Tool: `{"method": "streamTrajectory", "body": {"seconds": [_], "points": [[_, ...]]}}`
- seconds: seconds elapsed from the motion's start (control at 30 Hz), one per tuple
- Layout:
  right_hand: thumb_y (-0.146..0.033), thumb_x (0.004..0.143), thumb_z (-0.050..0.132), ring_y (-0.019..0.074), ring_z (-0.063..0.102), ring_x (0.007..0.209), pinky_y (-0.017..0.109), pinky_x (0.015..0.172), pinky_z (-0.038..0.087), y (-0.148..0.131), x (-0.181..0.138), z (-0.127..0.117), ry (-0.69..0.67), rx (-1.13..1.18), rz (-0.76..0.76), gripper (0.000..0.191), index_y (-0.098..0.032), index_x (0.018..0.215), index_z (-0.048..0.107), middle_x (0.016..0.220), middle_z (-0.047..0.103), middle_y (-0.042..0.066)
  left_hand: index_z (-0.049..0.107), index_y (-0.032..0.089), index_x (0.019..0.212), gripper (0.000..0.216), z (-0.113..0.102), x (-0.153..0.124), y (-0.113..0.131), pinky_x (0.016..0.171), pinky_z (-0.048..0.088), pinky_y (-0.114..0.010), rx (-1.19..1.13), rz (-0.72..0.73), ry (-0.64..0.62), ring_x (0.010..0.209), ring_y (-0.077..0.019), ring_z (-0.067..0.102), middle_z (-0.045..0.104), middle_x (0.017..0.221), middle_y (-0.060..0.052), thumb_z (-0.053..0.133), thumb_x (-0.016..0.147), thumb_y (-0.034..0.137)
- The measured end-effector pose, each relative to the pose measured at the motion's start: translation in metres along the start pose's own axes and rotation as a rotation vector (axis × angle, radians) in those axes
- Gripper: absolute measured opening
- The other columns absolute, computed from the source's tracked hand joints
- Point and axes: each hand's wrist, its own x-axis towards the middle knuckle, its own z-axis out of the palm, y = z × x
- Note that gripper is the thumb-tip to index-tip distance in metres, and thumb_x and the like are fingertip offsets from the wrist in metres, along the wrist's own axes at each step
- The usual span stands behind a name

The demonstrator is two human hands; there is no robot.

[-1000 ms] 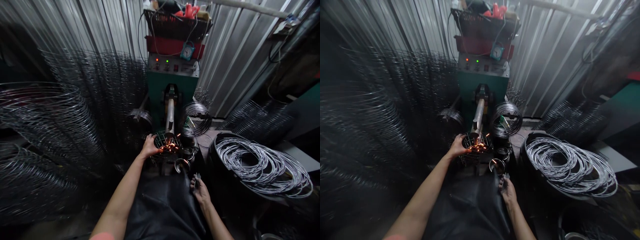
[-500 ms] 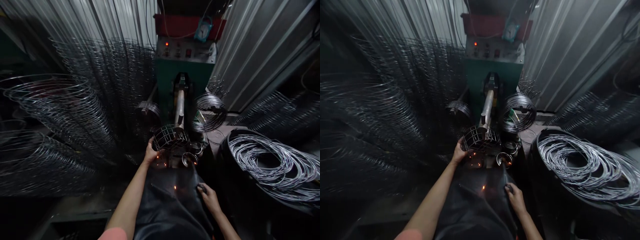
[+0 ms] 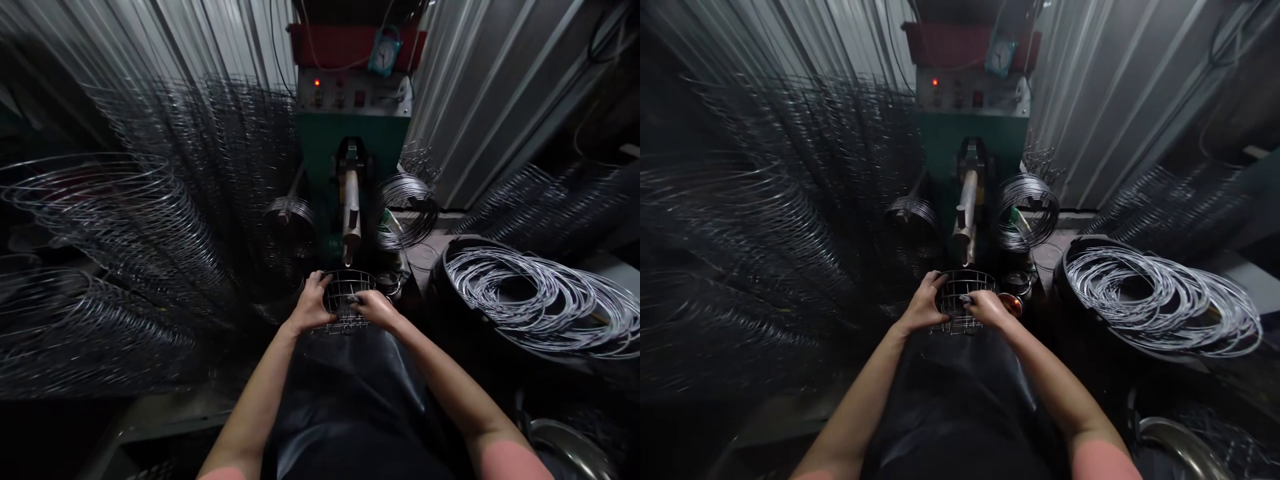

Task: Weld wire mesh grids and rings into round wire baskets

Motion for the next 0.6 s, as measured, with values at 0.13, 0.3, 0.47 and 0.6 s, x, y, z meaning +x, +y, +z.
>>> {"method": "streamTrajectory", "body": {"seconds": [0.13, 0.3, 0.47, 0.6], "points": [[-0.017, 0.084, 0.056, 0.018, 0.063, 0.081, 0.025, 0.072, 0.045, 0.009, -0.001, 0.009, 0.096, -0.08, -0.155, 0.014, -0.016, 0.085, 0.069, 0.084, 0.069, 0.007, 0.045, 0.012, 0.128, 0.093, -0.002, 0.006, 0.001, 0.108, 0.03, -0.053, -0.005, 0.005, 0.008, 0.133, -0.0408, 0.027, 0.031, 0.141, -0.018, 0.081, 0.043, 0.025], [-0.016, 0.077, 0.065, 0.0186, 0.062, 0.093, 0.028, 0.08, 0.047, 0.021, -0.009, 0.007, 0.055, -0.058, -0.307, 0.03, -0.02, 0.107, 0.065, 0.1, 0.067, 0.007, 0.045, 0.011, 0.128, 0.09, -0.002, 0.011, -0.002, 0.107, 0.033, -0.05, -0.042, 0.031, -0.009, 0.132, -0.0386, 0.03, 0.033, 0.139, -0.019, 0.079, 0.045, 0.025], [-0.006, 0.072, 0.064, 0.0173, 0.063, 0.091, 0.027, 0.079, 0.048, 0.03, -0.005, 0.012, 0.098, -0.11, -0.337, 0.037, -0.022, 0.106, 0.065, 0.097, 0.066, 0.005, 0.045, 0.013, 0.128, 0.09, 0.003, 0.016, -0.005, 0.107, 0.033, -0.051, -0.054, 0.031, -0.009, 0.132, -0.0376, 0.031, 0.033, 0.14, -0.018, 0.079, 0.045, 0.026], [-0.004, 0.073, 0.062, 0.0167, 0.063, 0.087, 0.026, 0.076, 0.049, 0.033, -0.003, 0.016, 0.138, -0.121, -0.376, 0.035, -0.02, 0.104, 0.064, 0.095, 0.066, 0.005, 0.044, 0.013, 0.128, 0.09, 0.006, 0.018, -0.011, 0.108, 0.031, -0.051, -0.055, 0.023, -0.015, 0.133, -0.0374, 0.029, 0.033, 0.14, -0.018, 0.08, 0.047, 0.027]]}}
